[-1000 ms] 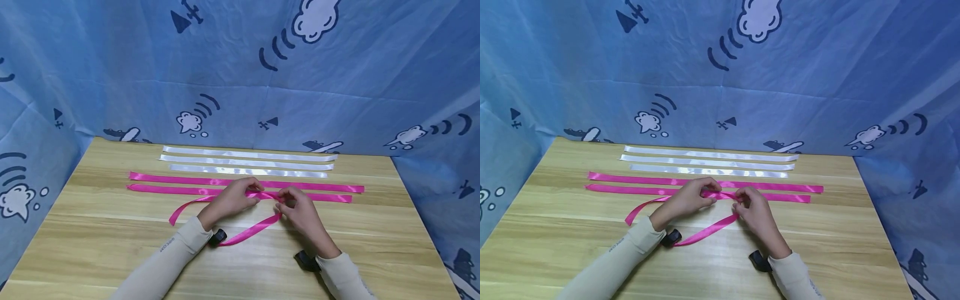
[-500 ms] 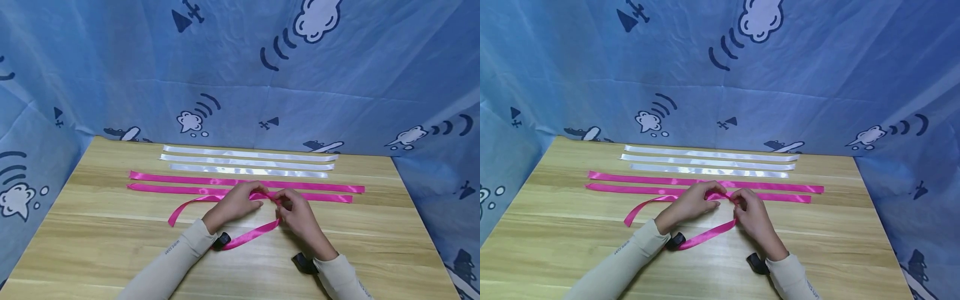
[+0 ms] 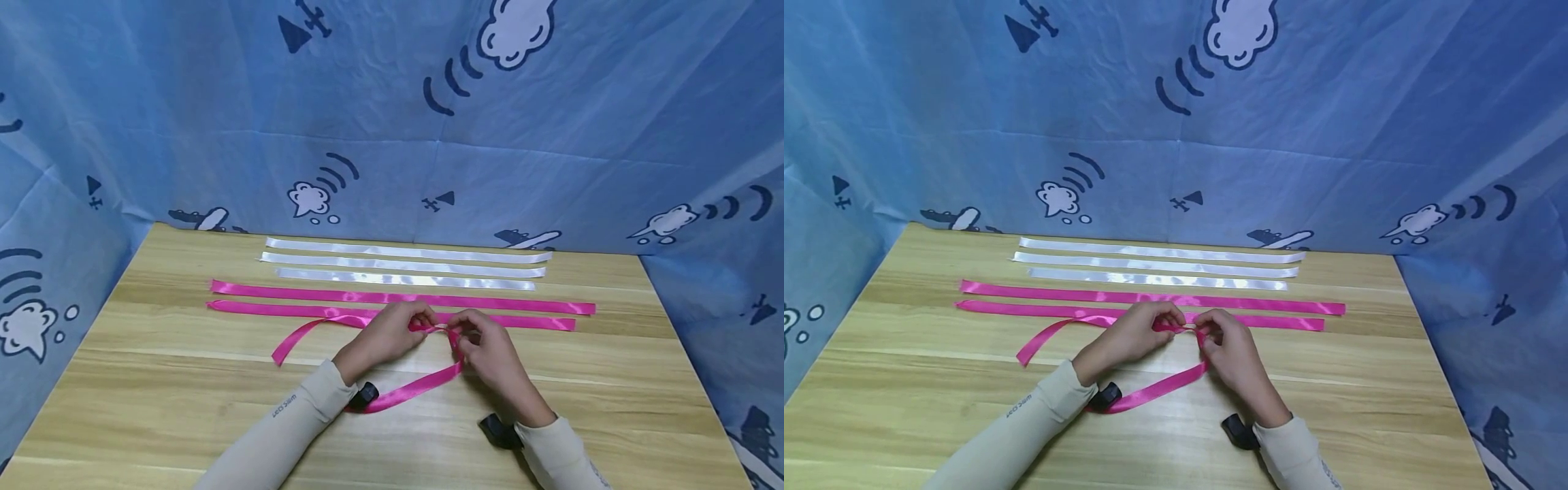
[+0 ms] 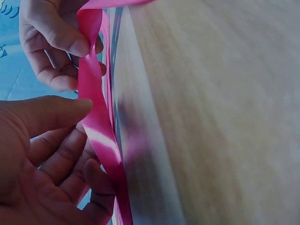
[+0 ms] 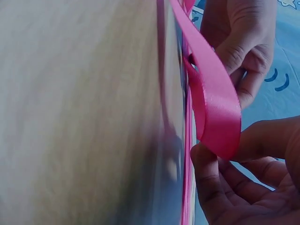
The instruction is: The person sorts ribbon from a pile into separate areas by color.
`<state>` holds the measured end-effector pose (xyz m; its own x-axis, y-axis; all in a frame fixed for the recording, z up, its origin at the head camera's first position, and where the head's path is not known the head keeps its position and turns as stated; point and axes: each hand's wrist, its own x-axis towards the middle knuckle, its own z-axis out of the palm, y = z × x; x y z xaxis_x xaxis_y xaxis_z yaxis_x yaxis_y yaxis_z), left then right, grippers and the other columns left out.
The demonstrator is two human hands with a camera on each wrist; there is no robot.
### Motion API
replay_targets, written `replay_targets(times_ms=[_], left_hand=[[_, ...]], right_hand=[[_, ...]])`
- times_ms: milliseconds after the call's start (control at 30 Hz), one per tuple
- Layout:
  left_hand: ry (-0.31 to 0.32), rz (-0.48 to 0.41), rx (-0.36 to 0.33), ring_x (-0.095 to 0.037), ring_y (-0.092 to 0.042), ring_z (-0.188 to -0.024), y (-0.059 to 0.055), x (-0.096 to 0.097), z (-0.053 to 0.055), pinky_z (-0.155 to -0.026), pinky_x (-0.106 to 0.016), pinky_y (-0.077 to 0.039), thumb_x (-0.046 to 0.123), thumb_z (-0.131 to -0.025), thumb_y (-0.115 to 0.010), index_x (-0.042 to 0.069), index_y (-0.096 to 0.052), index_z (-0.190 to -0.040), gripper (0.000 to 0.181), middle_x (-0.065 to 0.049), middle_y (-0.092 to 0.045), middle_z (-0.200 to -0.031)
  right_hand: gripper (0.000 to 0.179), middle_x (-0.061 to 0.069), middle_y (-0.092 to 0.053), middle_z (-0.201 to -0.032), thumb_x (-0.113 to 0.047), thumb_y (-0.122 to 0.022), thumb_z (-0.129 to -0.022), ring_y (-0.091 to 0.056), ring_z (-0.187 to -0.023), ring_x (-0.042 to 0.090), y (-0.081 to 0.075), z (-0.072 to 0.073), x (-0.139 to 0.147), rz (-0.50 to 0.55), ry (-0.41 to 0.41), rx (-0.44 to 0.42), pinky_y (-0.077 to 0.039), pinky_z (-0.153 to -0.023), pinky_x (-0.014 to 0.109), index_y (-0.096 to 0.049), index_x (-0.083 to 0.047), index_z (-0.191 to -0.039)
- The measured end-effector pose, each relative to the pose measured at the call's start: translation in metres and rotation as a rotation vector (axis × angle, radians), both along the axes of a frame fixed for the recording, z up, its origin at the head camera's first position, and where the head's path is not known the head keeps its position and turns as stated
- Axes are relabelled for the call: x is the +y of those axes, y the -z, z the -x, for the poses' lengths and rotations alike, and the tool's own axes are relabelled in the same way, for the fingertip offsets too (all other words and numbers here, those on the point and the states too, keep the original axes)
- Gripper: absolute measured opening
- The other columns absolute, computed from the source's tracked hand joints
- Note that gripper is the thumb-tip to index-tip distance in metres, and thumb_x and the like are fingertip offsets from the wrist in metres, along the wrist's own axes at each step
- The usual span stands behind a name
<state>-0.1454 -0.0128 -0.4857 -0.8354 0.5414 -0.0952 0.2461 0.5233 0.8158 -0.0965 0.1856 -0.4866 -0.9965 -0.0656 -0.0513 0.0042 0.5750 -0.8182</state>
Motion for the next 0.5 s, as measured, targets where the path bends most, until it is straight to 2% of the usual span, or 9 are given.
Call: replay_targets(times_ms=[167, 333, 500], left_hand=[[0.006, -0.007, -0.009, -0.010, -0.062, -0.084, 0.002, -0.003, 0.001, -0.078, -0.022, -0.053, 0.000, -0.096, -0.070, 0.010, -0.077, -0.106, 0.015, 0.001, -0.073, -0.095], [0.009, -0.049, -0.048, -0.008, -0.063, -0.084, 0.002, -0.008, 0.000, -0.078, -0.020, -0.055, 0.000, -0.096, -0.070, 0.008, -0.077, -0.103, 0.013, 0.000, -0.073, -0.093], [0.002, -0.089, -0.084, -0.008, -0.065, -0.085, -0.001, -0.013, -0.002, -0.079, -0.021, -0.056, 0.001, -0.097, -0.069, 0.007, -0.077, -0.103, 0.012, -0.001, -0.075, -0.095]], right_hand=[[0.031, 0.015, -0.073, -0.105, 0.015, -0.061, -0.092, -0.065, -0.089, 0.025, -0.003, -0.001, 0.003, 0.002, 0.004, -0.018, -0.054, -0.071, 0.024, -0.070, -0.002, -0.116], [0.030, 0.012, -0.073, -0.104, 0.014, -0.059, -0.093, -0.062, -0.091, 0.023, -0.003, -0.001, 0.006, 0.012, 0.008, -0.029, -0.052, -0.077, 0.025, -0.071, -0.004, -0.115], [0.024, 0.015, -0.073, -0.106, 0.011, -0.059, -0.097, -0.063, -0.091, 0.021, -0.005, -0.001, 0.009, 0.071, -0.004, -0.040, -0.054, -0.079, 0.025, -0.072, -0.002, -0.113]])
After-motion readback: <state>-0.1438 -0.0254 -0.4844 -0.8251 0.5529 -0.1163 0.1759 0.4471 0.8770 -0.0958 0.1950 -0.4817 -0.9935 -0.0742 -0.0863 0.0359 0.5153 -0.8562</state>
